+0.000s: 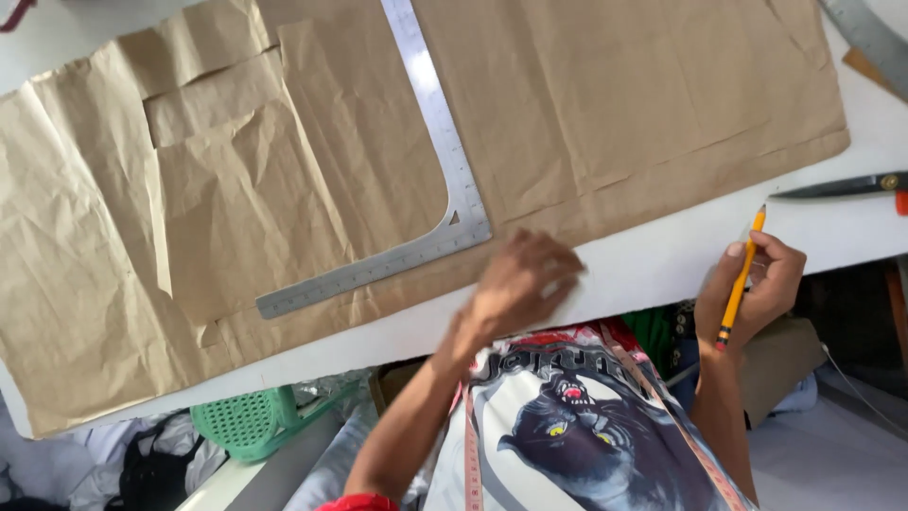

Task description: The person uses a set square and a pencil to draw straight lines and mark measurements on a large sheet of brown paper. They repeatedly reposition the ruler to create a pattern layout on the table surface.

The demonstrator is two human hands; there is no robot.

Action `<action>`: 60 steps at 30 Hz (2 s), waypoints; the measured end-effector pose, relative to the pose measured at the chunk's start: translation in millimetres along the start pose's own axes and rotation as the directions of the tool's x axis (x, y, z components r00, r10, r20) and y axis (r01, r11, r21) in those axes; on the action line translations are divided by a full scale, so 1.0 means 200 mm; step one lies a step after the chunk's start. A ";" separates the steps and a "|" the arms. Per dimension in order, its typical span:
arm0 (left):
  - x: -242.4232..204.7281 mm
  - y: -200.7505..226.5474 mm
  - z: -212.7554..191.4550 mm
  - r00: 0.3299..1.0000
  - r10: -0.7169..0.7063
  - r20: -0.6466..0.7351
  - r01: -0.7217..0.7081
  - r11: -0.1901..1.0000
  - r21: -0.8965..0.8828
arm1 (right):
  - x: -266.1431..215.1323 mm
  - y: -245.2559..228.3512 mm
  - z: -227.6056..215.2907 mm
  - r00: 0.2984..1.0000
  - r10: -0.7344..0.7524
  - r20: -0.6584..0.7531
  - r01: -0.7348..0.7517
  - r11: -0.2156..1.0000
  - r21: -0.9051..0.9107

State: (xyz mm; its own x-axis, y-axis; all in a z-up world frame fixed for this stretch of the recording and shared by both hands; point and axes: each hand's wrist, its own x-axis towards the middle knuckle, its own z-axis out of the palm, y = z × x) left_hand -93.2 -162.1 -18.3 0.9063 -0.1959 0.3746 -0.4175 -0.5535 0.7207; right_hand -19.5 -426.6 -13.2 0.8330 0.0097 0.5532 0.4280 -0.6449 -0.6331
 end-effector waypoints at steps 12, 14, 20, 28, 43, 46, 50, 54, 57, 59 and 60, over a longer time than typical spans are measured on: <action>-0.39 0.19 0.14 0.838 -0.138 -0.527 0.309 0.917 0.253 | 0.10 0.30 -0.05 0.968 -0.191 0.165 0.189 0.982 0.027; -0.50 0.16 0.20 0.734 -0.187 -0.653 0.490 0.811 0.319 | 0.11 0.32 -0.06 0.967 -0.196 0.164 0.184 0.979 0.087; -0.50 0.08 0.25 0.626 -0.110 -0.772 0.578 0.730 0.364 | 0.06 0.50 0.03 0.968 -0.239 0.082 0.232 0.969 0.083; -0.40 0.13 0.23 0.649 -0.067 -0.757 0.616 0.631 0.472 | 0.04 0.52 0.04 0.973 -0.219 0.077 0.214 0.975 0.066; -0.42 0.12 0.23 0.643 -0.062 -0.763 0.637 0.596 0.489 | 0.02 0.53 0.05 0.963 -0.246 0.108 0.242 0.969 0.043; -0.42 0.12 0.22 0.645 -0.045 -0.763 0.625 0.606 0.492 | 0.03 0.52 0.04 0.960 -0.249 0.129 0.250 0.968 0.009; -0.43 0.12 0.22 0.654 -0.045 -0.755 0.612 0.618 0.493 | 0.04 0.51 0.03 0.956 -0.246 0.157 0.243 0.969 0.037; -0.42 0.13 0.22 0.664 -0.034 -0.747 0.594 0.631 0.499 | 0.04 0.51 0.03 0.959 -0.253 0.126 0.249 0.967 0.050; -0.42 0.14 0.21 0.672 -0.038 -0.740 0.586 0.639 0.499 | 0.05 0.50 0.04 0.961 -0.249 0.122 0.240 0.967 0.085; -0.42 0.14 0.22 0.669 -0.036 -0.742 0.592 0.629 0.503 | 0.04 0.50 0.03 0.957 -0.266 0.119 0.256 0.962 0.090; -0.43 0.13 0.22 0.673 -0.035 -0.739 0.586 0.634 0.504 | 0.04 0.51 0.03 0.958 -0.261 0.115 0.253 0.964 0.083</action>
State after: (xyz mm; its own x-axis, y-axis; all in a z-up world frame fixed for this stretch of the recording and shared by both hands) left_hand -178.8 -195.6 -56.4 0.5761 0.4856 0.6575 0.2998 -0.8739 0.3826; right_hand 33.6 -487.0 -76.9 0.7269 0.2658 0.6333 0.6523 -0.5557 -0.5155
